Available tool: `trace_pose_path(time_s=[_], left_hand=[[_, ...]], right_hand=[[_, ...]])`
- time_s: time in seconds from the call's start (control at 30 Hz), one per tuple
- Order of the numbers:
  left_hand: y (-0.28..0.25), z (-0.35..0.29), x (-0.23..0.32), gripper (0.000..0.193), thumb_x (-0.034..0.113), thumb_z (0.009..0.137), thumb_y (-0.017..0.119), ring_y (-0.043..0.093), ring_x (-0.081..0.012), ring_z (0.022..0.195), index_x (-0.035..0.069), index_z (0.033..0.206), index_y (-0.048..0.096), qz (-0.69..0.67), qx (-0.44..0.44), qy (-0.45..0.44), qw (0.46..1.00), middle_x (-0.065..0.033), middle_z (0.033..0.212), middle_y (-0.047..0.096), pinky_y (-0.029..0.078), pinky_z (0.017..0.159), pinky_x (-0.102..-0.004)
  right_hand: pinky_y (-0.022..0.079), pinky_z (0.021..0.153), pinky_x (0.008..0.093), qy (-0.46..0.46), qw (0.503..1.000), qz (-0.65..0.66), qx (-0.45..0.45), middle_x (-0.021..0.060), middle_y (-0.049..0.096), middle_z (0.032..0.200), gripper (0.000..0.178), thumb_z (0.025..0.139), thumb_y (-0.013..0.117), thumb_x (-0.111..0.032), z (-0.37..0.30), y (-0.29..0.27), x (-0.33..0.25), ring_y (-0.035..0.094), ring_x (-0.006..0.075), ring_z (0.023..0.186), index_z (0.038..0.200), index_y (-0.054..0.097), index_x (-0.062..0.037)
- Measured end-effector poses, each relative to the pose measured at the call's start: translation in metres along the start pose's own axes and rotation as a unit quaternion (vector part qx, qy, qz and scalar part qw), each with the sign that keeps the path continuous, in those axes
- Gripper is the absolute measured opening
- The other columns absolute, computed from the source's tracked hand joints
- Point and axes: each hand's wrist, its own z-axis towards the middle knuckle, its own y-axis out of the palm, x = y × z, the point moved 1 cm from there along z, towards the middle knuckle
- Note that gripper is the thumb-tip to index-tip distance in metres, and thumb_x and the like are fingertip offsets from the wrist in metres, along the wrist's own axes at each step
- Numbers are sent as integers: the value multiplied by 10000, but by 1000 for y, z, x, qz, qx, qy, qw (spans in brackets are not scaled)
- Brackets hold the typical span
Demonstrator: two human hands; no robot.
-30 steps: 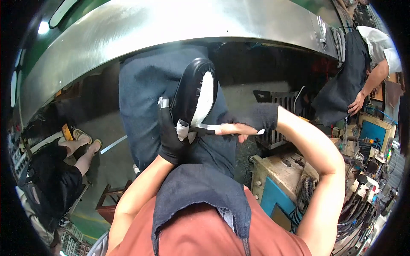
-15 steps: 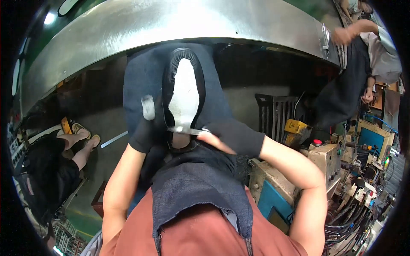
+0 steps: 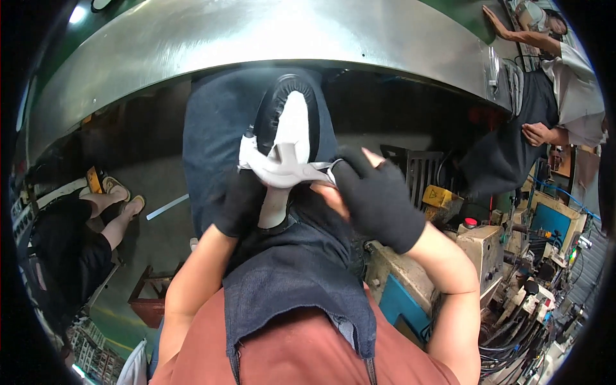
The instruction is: Pulling shoe uppers over lasts and securing them at a factory workstation.
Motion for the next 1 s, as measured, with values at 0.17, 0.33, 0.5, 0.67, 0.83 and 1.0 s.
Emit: trace_pose_path(time_s=[0.17, 0.33, 0.5, 0.67, 0.83, 1.0], left_hand=[[26, -1, 0, 620, 314, 943, 659, 585, -345, 1180, -12, 1411, 414, 33, 83, 72, 993, -235, 1270, 568, 471, 986, -415], [22, -4, 18, 777, 230, 895, 749, 542, -324, 1247, 12, 1491, 302, 12, 41, 125, 991, -208, 1369, 490, 450, 1044, -422], [3, -8, 13, 1089, 284, 782, 859, 440, -303, 1350, 17, 1558, 144, -41, -49, 99, 993, -193, 1462, 414, 366, 1127, -402], [-5, -14, 13, 1323, 310, 655, 948, 369, -320, 1403, -33, 1560, 46, 77, -70, 97, 990, -217, 1527, 324, 317, 1168, -410], [-16, -14, 28, 1184, 385, 798, 837, 330, -346, 1435, -52, 1557, 40, 95, -98, 111, 984, -257, 1529, 304, 279, 1196, -411], [-3, 6, 21, 379, 164, 1058, 473, 575, -240, 1198, -3, 1398, 482, -256, 9, -105, 961, -159, 1304, 599, 460, 999, -356]], right_hand=[[503, 607, 388, -21, 995, 24, -89, 101, 589, 886, 316, 919, 679, -353, 7, -32, -29, 612, 278, 725, 867, 611, -50], [504, 543, 364, -177, 961, 166, -132, 83, 533, 805, 371, 938, 624, -398, 15, -34, -92, 572, 232, 639, 776, 593, -65], [514, 563, 339, -96, 984, -36, -146, 70, 571, 806, 360, 910, 652, -407, 2, 0, -40, 595, 202, 697, 753, 583, -90], [528, 613, 409, -292, 951, 63, -76, 127, 633, 771, 350, 923, 654, -419, -4, 6, -50, 636, 316, 718, 822, 637, -84], [505, 631, 426, 76, 984, 89, -134, 189, 636, 783, 373, 976, 619, -398, -12, 19, -13, 639, 371, 710, 848, 639, -48], [432, 594, 395, 159, 947, 257, -107, 169, 539, 690, 287, 995, 622, -245, -73, 64, 18, 543, 313, 618, 827, 608, -13]])
